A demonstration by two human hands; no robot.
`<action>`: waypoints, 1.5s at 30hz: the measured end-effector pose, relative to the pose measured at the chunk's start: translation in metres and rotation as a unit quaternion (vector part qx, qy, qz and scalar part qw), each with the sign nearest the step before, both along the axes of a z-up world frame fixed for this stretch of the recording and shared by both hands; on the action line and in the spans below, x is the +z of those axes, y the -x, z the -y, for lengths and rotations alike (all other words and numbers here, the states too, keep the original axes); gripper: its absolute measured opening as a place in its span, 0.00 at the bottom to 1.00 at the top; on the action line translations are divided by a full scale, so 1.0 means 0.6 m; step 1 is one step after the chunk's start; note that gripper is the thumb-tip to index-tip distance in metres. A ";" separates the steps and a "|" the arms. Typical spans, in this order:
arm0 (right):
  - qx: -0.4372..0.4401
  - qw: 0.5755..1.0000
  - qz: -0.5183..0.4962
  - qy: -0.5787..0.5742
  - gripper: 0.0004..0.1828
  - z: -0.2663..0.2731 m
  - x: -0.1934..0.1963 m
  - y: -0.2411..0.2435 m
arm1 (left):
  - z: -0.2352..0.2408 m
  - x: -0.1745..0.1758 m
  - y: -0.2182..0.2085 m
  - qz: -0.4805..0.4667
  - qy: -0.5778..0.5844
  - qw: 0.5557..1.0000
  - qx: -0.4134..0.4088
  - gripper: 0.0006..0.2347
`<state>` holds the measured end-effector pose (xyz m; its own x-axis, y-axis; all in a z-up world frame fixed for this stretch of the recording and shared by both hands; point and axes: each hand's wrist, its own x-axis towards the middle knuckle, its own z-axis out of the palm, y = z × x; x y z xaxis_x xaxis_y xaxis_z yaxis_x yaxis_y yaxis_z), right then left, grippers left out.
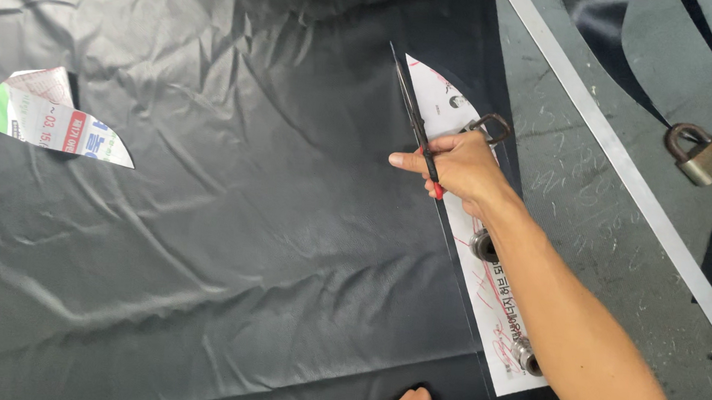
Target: The person cuts shapes from black fabric with shears using paper and cardboard templates on a workbench, using metal locks as weights and marking the material with chalk.
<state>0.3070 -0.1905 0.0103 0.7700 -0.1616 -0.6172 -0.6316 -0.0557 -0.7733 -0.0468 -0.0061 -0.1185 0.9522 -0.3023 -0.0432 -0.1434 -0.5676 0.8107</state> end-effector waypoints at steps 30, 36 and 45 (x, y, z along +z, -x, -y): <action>0.116 0.992 0.051 -0.022 0.15 0.064 0.068 0.114 | 0.009 -0.100 -0.012 0.153 0.069 0.985 0.026 0.06; 0.119 0.977 0.027 0.177 0.24 0.246 0.057 0.305 | 0.017 -0.152 -0.016 0.162 0.084 0.983 -0.010 0.08; 0.113 0.952 -0.091 0.271 0.26 0.363 -0.048 0.435 | 0.097 0.104 -0.080 -0.026 0.003 0.999 0.043 0.29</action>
<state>0.0460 -0.4084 -0.0184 0.7119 -0.3365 -0.6164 -0.6761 -0.5659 -0.4719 0.0011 -0.0641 -0.0559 0.9711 -0.2206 -0.0909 -0.0531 -0.5712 0.8191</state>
